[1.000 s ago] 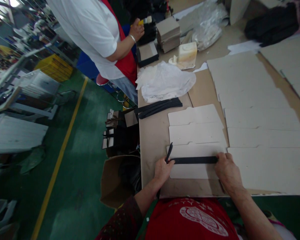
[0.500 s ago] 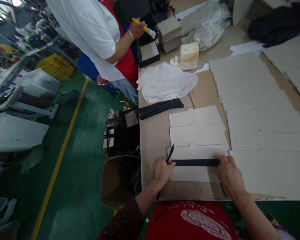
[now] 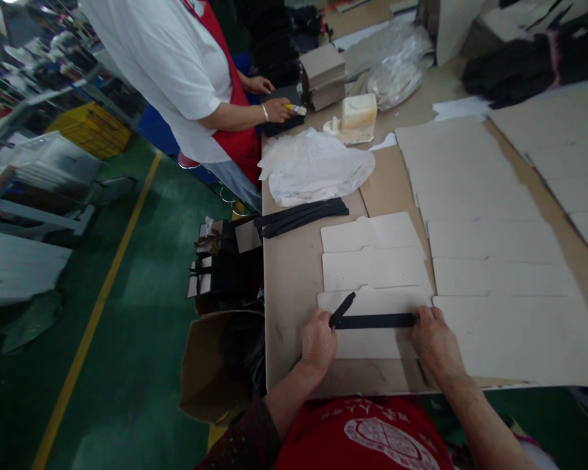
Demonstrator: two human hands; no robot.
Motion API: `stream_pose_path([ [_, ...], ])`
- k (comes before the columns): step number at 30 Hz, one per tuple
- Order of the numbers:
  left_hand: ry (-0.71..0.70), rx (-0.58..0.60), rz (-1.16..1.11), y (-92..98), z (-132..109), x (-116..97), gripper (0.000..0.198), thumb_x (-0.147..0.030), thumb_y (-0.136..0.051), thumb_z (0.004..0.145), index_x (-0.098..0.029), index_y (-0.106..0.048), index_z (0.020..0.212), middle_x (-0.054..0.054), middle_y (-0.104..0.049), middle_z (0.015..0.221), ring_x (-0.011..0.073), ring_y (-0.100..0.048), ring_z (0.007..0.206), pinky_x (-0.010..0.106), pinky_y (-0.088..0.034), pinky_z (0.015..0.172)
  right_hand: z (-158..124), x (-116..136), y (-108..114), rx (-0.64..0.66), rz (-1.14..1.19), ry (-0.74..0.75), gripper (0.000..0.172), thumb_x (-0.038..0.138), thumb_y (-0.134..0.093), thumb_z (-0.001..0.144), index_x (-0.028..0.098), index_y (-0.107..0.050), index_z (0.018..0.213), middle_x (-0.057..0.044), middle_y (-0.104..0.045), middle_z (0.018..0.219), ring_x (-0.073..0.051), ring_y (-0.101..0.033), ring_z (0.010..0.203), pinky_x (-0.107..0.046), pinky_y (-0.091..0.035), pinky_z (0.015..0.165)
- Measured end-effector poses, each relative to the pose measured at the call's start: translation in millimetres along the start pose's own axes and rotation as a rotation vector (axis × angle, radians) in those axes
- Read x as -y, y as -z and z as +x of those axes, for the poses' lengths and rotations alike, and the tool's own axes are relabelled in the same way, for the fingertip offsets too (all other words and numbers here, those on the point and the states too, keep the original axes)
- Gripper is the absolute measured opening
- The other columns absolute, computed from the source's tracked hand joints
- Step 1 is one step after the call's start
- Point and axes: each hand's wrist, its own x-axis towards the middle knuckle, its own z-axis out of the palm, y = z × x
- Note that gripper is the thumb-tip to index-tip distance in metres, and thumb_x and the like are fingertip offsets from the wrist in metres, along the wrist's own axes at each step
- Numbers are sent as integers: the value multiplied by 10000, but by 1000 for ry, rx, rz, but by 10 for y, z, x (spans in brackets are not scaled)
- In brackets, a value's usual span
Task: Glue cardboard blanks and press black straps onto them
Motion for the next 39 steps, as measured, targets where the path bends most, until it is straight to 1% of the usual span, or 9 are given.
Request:
stream_pose_path([
  [4,-10,18,-31,-52,49,-20,111,-135,-595,878,-178,-695,903,64,-681,983,185,-650,926,253,-449,844,48,-73,12,25,125,11,221,86,-402,927,122,-601,1017,-118,-610,1038,-166,-591,776,-283,-416,647],
  [7,-7,15,-39,-51,91,-28,78,-168,-630,860,-170,-698,899,63,-680,975,187,-647,929,253,-452,847,88,-140,24,35,145,23,209,84,-431,911,133,-608,1011,-112,-627,1042,-176,-601,876,-285,-443,765],
  [10,5,12,-36,-55,116,-33,57,-213,-671,851,-168,-699,871,60,-680,964,189,-644,926,258,-450,847,119,-186,30,57,156,35,119,163,-507,914,148,-602,985,-97,-630,999,-184,-596,889,-296,-448,820],
  [14,32,8,-26,-69,130,-33,83,-230,-690,850,-155,-699,884,70,-680,975,193,-643,917,268,-447,831,146,-177,33,93,149,27,118,267,-599,903,163,-577,954,-76,-612,941,-193,-592,860,-298,-446,801],
  [22,43,12,-24,-38,143,-41,89,-232,-713,841,-160,-687,886,55,-676,952,192,-638,904,268,-433,805,156,-31,67,133,89,-49,123,255,-607,903,173,-535,959,-78,-580,985,-173,-578,770,-275,-392,631],
  [28,57,26,-10,-46,141,-34,123,-257,-716,846,-166,-670,917,53,-665,987,196,-629,932,271,-427,827,179,-44,43,165,80,-73,125,282,-593,912,181,-527,944,-73,-575,991,-164,-577,754,-281,-381,630],
  [31,48,33,-7,-59,168,-10,123,-264,-716,844,-174,-667,914,46,-665,994,191,-626,943,265,-425,832,190,-71,15,152,98,-66,133,288,-597,902,181,-530,942,-83,-588,1006,-171,-586,765,-288,-393,649],
  [35,51,13,-23,-53,209,18,139,-271,-755,795,-165,-675,837,37,-671,899,190,-636,860,269,-436,775,214,-121,30,105,151,-27,160,266,-671,828,187,-541,877,-68,-625,905,-194,-608,796,-290,-427,692],
  [39,9,-34,-32,-19,158,54,166,-302,-737,812,-156,-673,856,43,-656,910,193,-634,876,276,-450,808,253,-216,125,47,211,18,114,261,-652,821,194,-563,847,-26,-634,783,-174,-614,709,-276,-445,656],
])
